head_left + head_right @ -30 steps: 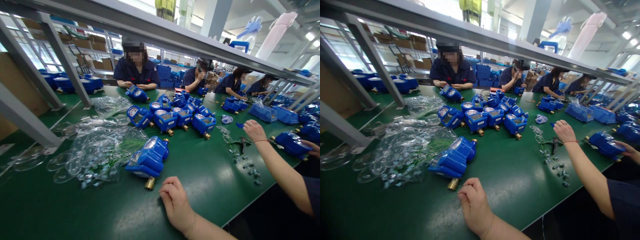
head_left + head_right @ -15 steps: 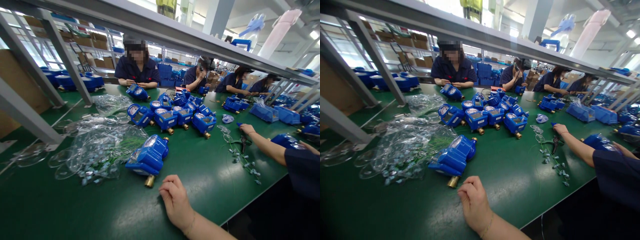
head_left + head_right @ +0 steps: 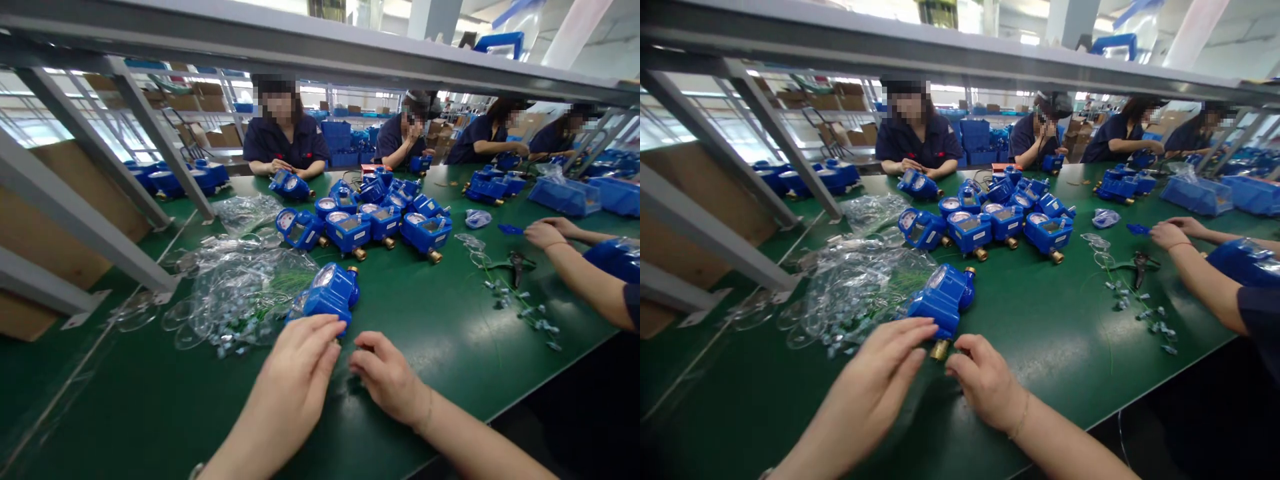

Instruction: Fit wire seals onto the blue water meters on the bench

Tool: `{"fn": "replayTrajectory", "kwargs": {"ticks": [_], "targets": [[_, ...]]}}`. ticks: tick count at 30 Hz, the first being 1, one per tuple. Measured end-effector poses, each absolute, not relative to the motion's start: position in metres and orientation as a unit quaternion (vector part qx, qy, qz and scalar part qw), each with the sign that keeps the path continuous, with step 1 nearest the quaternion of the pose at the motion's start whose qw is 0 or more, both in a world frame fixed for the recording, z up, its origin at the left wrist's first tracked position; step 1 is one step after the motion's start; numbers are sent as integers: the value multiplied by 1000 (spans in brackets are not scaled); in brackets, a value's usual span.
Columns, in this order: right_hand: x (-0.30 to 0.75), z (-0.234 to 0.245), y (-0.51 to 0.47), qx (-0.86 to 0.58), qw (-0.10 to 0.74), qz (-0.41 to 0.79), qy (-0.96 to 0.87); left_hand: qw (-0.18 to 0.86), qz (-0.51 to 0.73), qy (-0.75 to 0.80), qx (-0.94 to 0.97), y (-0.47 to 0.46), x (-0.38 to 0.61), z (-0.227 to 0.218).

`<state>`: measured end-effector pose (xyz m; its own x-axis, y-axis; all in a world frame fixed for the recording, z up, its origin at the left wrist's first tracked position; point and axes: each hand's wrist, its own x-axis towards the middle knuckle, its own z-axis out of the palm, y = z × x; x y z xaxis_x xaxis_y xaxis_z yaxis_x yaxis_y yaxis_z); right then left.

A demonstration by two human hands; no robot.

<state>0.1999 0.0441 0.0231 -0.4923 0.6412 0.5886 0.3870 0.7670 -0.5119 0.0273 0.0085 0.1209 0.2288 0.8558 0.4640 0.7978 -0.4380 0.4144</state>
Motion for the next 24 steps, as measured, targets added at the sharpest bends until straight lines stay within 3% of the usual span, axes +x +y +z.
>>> {"fn": "replayTrajectory", "kwargs": {"ticks": [5,10,13,16,21,24], "targets": [[205,31,58,-308,426,161,-835,172,198,523,811,30,31,93],[199,31,61,-323,443,153,-822,211,288,593,722,22,30,89],[197,33,56,-327,450,174,-813,280,269,575,720,18,34,88],[197,32,52,-332,475,275,-767,326,278,564,706,19,38,83],[193,19,52,-282,532,594,-533,361,284,568,683,19,42,81],[191,12,50,-246,533,674,-448,356,269,589,674,16,45,83]]}}
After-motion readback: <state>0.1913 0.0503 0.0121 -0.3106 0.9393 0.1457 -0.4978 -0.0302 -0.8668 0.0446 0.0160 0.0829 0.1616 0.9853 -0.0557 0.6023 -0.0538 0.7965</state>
